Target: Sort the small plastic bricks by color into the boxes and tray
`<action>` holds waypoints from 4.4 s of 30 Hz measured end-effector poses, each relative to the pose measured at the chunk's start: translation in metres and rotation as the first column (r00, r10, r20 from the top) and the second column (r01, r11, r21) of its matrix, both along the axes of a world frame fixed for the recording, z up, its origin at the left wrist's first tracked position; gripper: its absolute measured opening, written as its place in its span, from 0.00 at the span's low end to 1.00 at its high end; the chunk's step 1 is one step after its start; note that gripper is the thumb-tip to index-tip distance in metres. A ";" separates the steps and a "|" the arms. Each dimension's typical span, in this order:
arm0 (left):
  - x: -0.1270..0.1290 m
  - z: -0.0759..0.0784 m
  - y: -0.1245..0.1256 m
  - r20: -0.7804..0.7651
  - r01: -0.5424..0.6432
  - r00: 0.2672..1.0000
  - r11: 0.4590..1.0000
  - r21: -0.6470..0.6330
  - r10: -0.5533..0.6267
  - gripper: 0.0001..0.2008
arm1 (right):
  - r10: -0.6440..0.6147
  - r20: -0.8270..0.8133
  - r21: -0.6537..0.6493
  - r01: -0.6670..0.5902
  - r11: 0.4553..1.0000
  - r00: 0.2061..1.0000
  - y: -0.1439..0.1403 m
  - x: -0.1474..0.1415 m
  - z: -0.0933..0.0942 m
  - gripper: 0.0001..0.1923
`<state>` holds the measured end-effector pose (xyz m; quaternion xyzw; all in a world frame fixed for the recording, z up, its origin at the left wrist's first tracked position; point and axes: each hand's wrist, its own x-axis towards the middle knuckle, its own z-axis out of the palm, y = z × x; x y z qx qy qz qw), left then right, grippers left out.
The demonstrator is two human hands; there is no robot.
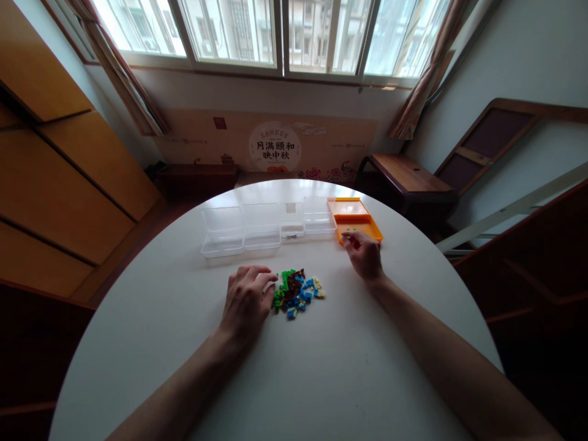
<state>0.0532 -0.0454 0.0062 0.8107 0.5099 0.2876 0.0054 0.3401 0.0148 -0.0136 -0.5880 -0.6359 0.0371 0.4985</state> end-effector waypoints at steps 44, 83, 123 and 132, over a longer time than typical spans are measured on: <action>0.005 0.007 -0.005 0.107 0.366 0.897 0.857 0.364 -0.429 0.06 | 0.647 -0.268 -0.254 -0.700 0.667 0.714 -0.063 -0.092 0.033 0.05; 0.001 -0.002 0.001 -0.072 0.173 0.983 0.982 0.074 -0.168 0.11 | -0.061 -0.128 -0.007 0.060 0.998 0.990 -0.001 -0.001 0.003 0.13; 0.003 0.004 -0.001 -0.007 0.141 0.990 0.952 0.271 -0.144 0.04 | 0.438 0.124 -0.120 -0.425 0.897 0.890 -0.031 -0.054 0.007 0.09; 0.002 0.004 -0.002 0.006 0.125 0.992 0.972 0.199 -0.128 0.03 | -0.109 0.076 -0.036 0.112 0.993 0.991 0.014 0.022 -0.001 0.15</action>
